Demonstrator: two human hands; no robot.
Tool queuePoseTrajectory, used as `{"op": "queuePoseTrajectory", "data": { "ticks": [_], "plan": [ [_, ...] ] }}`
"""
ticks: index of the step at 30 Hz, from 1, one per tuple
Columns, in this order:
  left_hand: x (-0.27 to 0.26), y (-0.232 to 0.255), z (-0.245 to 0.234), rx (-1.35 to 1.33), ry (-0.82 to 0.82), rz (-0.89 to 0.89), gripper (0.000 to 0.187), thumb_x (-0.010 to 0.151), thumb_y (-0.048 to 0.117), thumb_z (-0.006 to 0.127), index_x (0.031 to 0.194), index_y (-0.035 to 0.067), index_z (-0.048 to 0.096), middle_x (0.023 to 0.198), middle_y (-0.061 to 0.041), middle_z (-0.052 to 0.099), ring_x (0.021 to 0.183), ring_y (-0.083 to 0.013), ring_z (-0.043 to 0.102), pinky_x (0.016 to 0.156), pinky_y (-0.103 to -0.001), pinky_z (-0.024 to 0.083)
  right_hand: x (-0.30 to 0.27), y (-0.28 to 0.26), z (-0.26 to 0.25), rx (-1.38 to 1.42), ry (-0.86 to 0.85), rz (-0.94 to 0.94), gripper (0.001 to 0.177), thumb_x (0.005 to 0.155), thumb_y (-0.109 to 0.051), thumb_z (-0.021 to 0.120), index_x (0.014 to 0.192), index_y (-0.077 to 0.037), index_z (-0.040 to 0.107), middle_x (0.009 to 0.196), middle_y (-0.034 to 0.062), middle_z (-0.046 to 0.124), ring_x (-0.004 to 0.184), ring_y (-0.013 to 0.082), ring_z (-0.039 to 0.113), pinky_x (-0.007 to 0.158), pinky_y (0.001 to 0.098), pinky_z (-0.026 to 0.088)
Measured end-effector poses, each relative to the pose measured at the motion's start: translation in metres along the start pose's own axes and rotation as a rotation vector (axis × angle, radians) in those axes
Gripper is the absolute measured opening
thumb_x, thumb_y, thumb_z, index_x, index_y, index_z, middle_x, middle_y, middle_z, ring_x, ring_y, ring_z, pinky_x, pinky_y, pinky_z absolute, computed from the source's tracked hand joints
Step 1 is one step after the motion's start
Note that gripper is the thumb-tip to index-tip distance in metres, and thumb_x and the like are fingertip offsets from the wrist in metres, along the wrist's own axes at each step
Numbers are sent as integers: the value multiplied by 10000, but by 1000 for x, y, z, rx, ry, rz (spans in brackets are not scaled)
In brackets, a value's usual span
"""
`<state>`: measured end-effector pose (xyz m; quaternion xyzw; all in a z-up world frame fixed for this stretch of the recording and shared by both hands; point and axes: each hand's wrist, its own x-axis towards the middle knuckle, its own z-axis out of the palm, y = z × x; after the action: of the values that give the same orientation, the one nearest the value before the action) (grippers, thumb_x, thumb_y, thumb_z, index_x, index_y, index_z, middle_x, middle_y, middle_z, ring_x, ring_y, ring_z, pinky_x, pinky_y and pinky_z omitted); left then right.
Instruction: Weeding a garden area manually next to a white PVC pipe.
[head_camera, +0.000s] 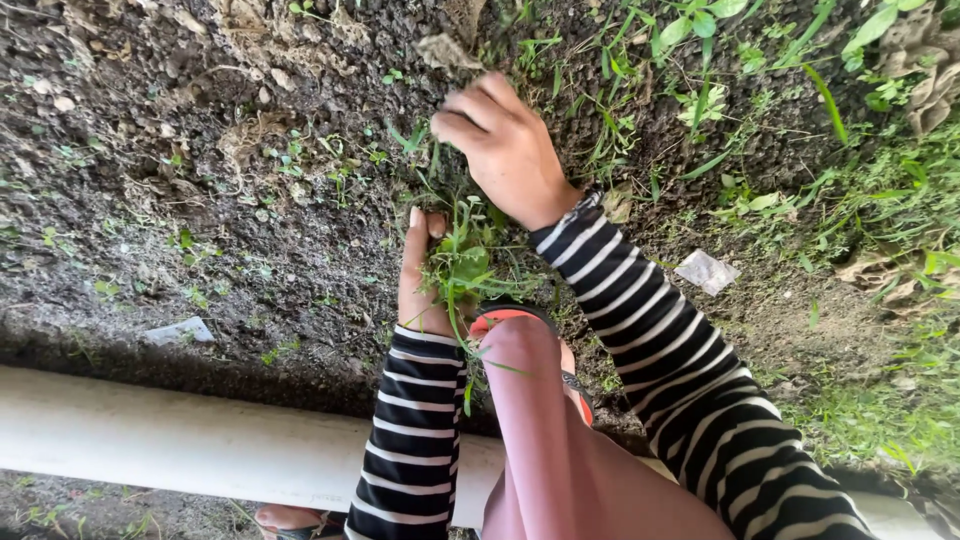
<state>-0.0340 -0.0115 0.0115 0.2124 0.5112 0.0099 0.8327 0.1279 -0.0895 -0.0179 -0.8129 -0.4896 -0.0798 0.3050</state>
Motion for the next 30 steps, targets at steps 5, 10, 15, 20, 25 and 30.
{"op": "queuePoseTrajectory", "data": {
  "ticks": [5,10,15,20,25,30],
  "plan": [
    [-4,8,6,14,-112,-24,333,960,516,608,890,193,567,794,-6,642,638,-143,608,545,-285,494,-19,-25,-23,411,175,226,219,957,98,633,1036,-75,741,941,36,722,841,168,671,763,298,573],
    [34,-23,-34,-249,-447,-140,396,1016,476,500,926,103,599,876,-28,643,765,-129,632,677,-272,537,-43,-64,-52,510,42,194,248,918,59,671,1069,-114,763,978,41,694,907,183,639,805,328,540],
    [3,1,3,-44,-351,-136,336,993,453,631,1047,123,599,932,-15,617,823,-121,622,728,-275,540,-33,-56,-74,454,19,125,175,867,-89,809,981,-217,776,1170,49,629,1099,220,556,926,378,428],
    [-20,25,20,111,-196,55,389,911,520,617,1006,144,629,870,14,630,743,-112,603,637,-264,504,-18,-16,-87,448,-133,98,354,817,-247,845,1156,-224,748,1306,69,557,1138,233,552,922,365,476],
    [3,13,-31,-81,-226,264,281,988,430,708,964,195,556,857,47,544,740,-132,535,667,-317,474,-32,10,-69,197,-182,213,694,842,-401,846,1447,-122,652,1315,80,553,1084,213,553,958,350,553],
    [-5,18,-25,-181,-142,221,276,991,434,700,958,194,567,814,41,528,746,-133,555,670,-314,485,-12,-9,-31,151,-74,137,575,902,-274,827,1425,-109,656,1277,111,578,1073,228,572,972,379,563]
  ]
}}
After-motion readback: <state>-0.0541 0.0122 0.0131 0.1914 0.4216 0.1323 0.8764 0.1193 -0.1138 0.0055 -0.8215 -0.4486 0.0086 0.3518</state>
